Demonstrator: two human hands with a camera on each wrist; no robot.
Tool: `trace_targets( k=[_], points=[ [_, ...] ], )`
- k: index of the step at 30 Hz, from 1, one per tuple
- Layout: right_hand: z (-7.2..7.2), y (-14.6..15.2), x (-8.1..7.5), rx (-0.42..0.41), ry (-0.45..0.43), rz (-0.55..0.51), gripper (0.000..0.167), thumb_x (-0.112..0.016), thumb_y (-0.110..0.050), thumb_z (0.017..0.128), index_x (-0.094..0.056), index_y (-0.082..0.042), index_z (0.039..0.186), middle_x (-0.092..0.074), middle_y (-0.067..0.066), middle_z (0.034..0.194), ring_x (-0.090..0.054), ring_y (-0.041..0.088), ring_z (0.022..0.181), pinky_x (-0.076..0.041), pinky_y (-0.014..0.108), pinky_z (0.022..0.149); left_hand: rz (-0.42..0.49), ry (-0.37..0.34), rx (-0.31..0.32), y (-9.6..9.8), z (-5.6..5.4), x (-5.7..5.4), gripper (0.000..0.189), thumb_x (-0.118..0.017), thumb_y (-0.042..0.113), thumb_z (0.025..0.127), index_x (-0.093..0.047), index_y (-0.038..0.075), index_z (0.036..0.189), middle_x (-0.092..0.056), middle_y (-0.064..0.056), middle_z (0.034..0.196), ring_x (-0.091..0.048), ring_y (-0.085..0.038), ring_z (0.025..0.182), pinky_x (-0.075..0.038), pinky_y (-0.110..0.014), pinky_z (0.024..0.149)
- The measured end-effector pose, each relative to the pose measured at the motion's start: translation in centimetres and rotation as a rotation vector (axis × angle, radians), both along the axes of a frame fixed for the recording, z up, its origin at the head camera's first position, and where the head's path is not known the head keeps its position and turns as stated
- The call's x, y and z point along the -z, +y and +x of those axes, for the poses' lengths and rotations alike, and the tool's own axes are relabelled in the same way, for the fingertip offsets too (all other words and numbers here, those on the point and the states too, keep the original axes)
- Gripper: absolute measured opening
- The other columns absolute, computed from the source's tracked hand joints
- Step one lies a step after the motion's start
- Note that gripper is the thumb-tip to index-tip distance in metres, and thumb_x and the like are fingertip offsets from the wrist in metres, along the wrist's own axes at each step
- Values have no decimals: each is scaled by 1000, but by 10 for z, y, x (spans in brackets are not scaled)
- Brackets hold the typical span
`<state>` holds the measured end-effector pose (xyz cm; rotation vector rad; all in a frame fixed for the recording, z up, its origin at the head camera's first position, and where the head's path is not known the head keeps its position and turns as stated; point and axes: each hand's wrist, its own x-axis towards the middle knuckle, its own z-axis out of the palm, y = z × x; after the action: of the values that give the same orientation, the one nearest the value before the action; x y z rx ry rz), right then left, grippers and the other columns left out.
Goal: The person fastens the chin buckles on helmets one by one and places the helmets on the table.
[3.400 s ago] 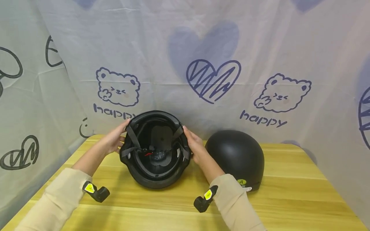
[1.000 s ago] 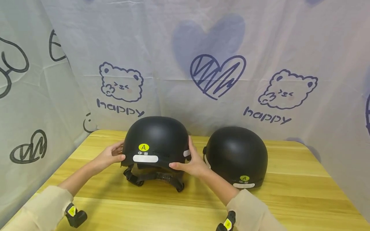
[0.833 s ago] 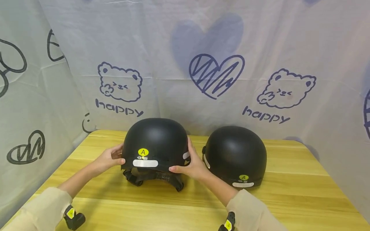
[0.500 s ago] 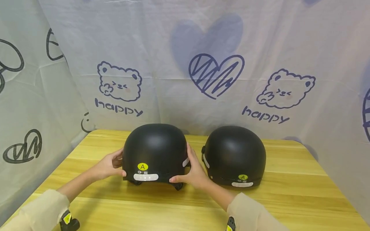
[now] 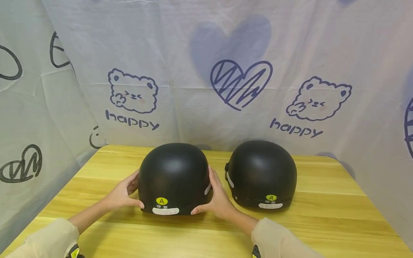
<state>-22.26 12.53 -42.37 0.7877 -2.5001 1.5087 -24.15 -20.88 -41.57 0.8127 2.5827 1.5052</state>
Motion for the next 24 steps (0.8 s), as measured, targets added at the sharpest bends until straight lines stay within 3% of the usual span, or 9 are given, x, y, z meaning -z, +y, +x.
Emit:
trace_targets(
  k=[8, 24],
  points=[
    [-2, -2, 3, 11, -8, 60, 137, -78, -59, 48, -1, -11, 151, -4, 20, 156, -8, 39, 142, -16, 59, 110, -42, 48, -10, 0, 1, 6, 120, -88, 24, 59, -12, -4, 147, -27, -27, 147, -35, -44, 130, -34, -53, 99],
    [-20, -7, 11, 54, 8, 155, 138, -83, -51, 48, -3, -5, 150, -9, 19, 156, -14, 35, 142, -20, 53, 111, -32, 20, -53, 0, -10, 12, 125, -89, 21, 56, -8, 2, 149, -18, -23, 152, -24, -41, 137, -27, -48, 105]
  ],
)
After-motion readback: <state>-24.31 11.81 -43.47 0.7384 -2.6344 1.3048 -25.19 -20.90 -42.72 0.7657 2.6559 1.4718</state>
